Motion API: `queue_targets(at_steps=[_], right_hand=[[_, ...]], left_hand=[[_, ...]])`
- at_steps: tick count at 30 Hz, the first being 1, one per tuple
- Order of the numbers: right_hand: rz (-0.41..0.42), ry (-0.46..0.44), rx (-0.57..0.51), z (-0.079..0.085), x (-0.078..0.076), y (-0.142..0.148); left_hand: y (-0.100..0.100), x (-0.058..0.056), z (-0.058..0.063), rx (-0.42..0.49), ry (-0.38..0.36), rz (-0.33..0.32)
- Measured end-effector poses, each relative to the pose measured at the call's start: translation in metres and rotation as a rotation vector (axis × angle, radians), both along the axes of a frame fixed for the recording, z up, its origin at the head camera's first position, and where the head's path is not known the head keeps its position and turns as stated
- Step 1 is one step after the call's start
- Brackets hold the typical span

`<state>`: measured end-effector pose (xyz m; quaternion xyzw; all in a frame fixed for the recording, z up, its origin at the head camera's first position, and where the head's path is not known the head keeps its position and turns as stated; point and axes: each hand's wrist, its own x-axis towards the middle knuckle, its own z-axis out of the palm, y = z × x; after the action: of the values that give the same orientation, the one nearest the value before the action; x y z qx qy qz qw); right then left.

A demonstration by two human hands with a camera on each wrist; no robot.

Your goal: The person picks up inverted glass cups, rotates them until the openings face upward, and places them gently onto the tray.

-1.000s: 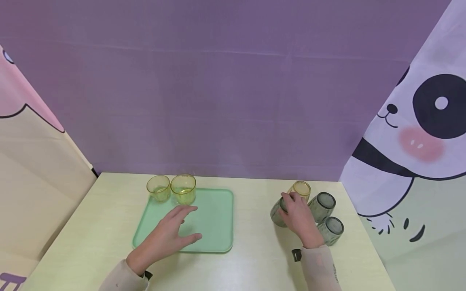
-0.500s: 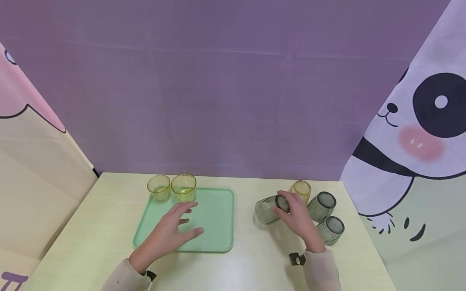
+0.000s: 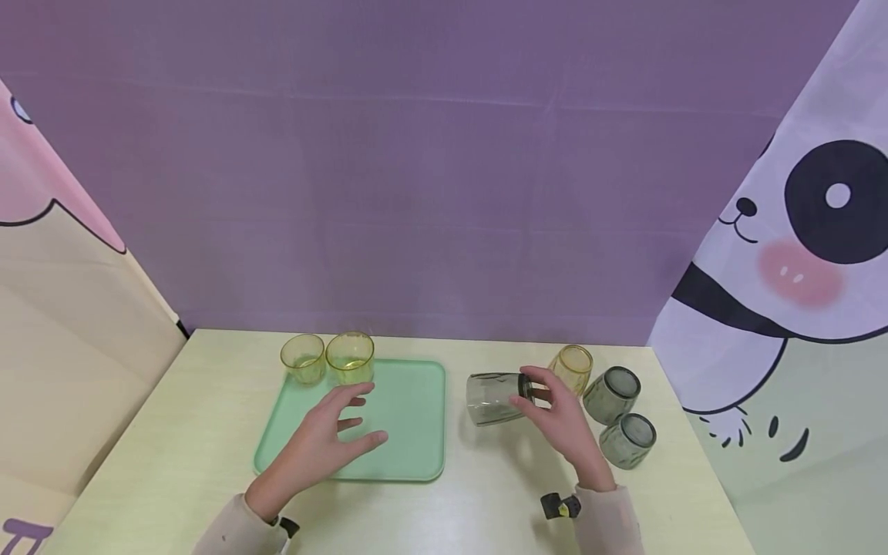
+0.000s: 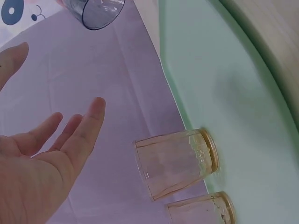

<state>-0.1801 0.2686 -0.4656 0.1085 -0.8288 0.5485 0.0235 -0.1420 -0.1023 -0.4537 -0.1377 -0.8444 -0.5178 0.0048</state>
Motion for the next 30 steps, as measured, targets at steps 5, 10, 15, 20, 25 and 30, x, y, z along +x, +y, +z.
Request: queue_targets(at_steps=[5, 10, 15, 20, 25, 30], right_hand=[[0.043, -0.047, -0.142, -0.002, 0.004, -0.004], [0.087, -0.062, -0.261, -0.004, 0.007, -0.01], [0.136, -0.072, -0.354, -0.009, 0.009, -0.016], [0.203, -0.084, -0.468, -0.014, 0.011, -0.026], [0.266, -0.104, -0.576, -0.017, 0.013, -0.037], [0.278, -0.12, -0.632, -0.019, 0.015, -0.043]], left_hand=[[0.001, -0.001, 0.0, 0.067, -0.025, -0.005], [0.003, -0.002, -0.001, 0.113, -0.042, -0.006], [0.007, -0.004, -0.001, 0.163, -0.058, -0.019], [0.013, -0.004, -0.001, 0.207, -0.073, -0.028], [0.02, -0.004, 0.0, 0.25, -0.094, -0.056], [0.026, -0.003, 0.001, 0.294, -0.104, -0.08]])
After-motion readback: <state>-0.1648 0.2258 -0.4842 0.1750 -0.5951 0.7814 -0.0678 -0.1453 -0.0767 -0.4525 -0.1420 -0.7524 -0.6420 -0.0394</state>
